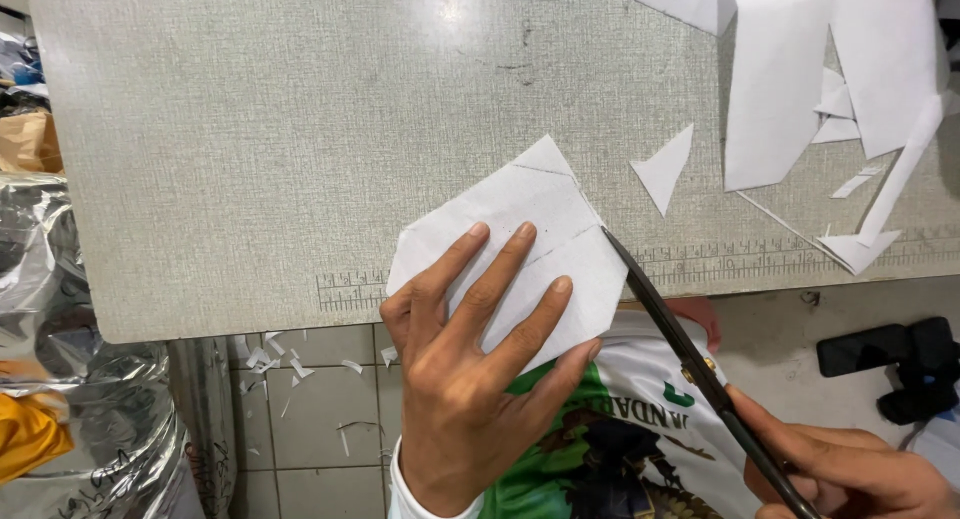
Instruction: Cutting out fabric pattern pieces using scissors on a workbench
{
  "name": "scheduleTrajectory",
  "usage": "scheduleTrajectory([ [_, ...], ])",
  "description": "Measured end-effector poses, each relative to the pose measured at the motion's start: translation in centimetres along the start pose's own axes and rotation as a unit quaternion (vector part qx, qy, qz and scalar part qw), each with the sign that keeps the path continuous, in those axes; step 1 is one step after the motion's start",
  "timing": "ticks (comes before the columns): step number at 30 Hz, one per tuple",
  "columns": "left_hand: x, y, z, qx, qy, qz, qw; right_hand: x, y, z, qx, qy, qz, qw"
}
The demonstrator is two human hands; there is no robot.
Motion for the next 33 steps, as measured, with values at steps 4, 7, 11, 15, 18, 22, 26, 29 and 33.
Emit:
scheduleTrajectory([
  [4, -0.2, 0.2, 0.0, 0.002, -0.006, 0.009, 1.0, 3.9, -0.6, 0.9, -0.09, 0.019, -0.049, 0.995],
  [7, -0.1, 0.2, -0.1, 0.003, -0.004, 0.005, 1.0, 5.1, -1.0, 1.1, -0.176, 0.055, -0.021, 0.983],
  [11, -0.1, 0.2, -0.1, 0.006, -0.003, 0.002, 1.0, 6.8, -1.5, 1.8, -0.243, 0.09, -0.004, 0.966],
  [15, -0.1, 0.1, -0.1, 0.007, -0.003, 0.0, 1.0, 6.8, -1.5, 1.9, -0.247, 0.068, 0.02, 0.966],
  [18, -0.1, 0.1, -0.1, 0.005, -0.005, 0.0, 1.0, 6.0, -1.4, 1.5, -0.236, 0.048, 0.029, 0.97],
  [22, -0.2, 0.2, -0.1, 0.005, 0.006, 0.002, 1.0, 5.0, -1.1, 1.7, -0.172, 0.012, -0.005, 0.985],
  [26, -0.1, 0.1, -0.1, 0.005, 0.003, 0.001, 1.0, 5.2, -1.2, 2.1, -0.163, 0.034, -0.012, 0.986],
  [29, -0.1, 0.1, -0.1, 0.01, 0.005, 0.0, 1.0, 4.7, -1.0, 2.2, -0.141, 0.05, -0.035, 0.988],
  [33, -0.1, 0.0, -0.1, 0.01, 0.001, -0.001, 1.0, 5.6, -0.9, 2.9, -0.146, 0.135, -0.04, 0.979],
])
Point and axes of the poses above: each hand's wrist, its own y-axis towards the middle knuckle, its own z-axis out of the palm, x = y × z, the point moved 9 cm from there along y, towards the middle knuckle, and after that the axes turned 13 degrees about -x, right-handed, at the moved point
